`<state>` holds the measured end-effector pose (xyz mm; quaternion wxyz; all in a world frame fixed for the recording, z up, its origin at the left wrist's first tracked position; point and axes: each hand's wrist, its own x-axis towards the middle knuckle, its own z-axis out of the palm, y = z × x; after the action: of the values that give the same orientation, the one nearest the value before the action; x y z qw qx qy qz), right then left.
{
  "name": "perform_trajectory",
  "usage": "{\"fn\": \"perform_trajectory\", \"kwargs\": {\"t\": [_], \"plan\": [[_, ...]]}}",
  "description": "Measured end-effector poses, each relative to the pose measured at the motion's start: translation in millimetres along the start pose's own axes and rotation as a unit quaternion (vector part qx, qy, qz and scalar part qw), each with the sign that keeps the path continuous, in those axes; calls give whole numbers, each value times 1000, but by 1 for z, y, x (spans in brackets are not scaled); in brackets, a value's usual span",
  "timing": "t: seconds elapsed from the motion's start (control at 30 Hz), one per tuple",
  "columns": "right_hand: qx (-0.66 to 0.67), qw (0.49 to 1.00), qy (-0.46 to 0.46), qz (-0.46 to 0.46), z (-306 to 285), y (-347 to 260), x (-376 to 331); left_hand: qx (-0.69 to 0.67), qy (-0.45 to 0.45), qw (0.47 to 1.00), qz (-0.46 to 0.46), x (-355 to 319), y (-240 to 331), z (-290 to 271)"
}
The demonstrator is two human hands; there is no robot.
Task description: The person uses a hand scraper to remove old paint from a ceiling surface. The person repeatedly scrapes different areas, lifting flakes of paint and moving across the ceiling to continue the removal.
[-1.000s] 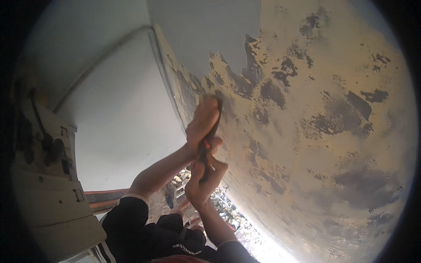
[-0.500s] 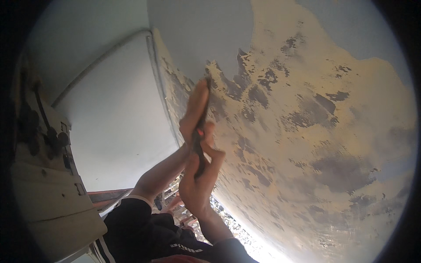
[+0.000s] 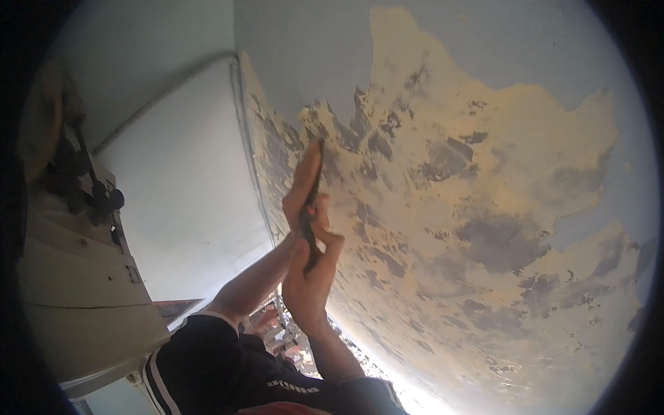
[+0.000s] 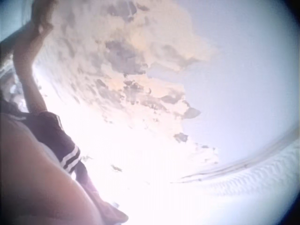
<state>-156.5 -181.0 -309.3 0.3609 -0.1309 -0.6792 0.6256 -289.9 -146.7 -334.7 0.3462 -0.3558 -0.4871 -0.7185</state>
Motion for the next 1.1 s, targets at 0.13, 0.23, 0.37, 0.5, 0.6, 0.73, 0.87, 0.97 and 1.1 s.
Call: {"fn": "perform_trajectory", "kwargs": {"t": [0.13, 0.23, 0.37, 0.5, 0.6, 0.73, 0.87, 0.97, 1.1], "plan": [[0, 998, -23, -51, 21, -1, 39, 14, 29, 999, 23, 38, -8, 6], [-28, 996, -42, -75, 35, -17, 56, 23, 56, 998, 20, 71, -17, -1], [-21, 998, -24, -47, 24, 18, 19, -7, -15, 1000, 14, 26, -16, -15], [15, 1000, 5, -19, 12, 56, -19, 3, -51, 999, 6, -32, -28, -23], [56, 997, 5, -60, 28, 62, 0, 27, -47, 997, 47, -5, -37, -25], [73, 993, 17, -92, 50, 49, 18, 15, -32, 998, 58, 29, -31, -22], [112, 990, 47, -68, 44, 70, -4, 26, -70, 996, 45, 2, -29, -32], [71, 995, 28, -69, 36, 58, 13, 24, -15, 997, 69, 17, -36, -15], [90, 993, 18, -71, 21, 24, 19, 13, -34, 996, 87, 36, -12, 2]]}}
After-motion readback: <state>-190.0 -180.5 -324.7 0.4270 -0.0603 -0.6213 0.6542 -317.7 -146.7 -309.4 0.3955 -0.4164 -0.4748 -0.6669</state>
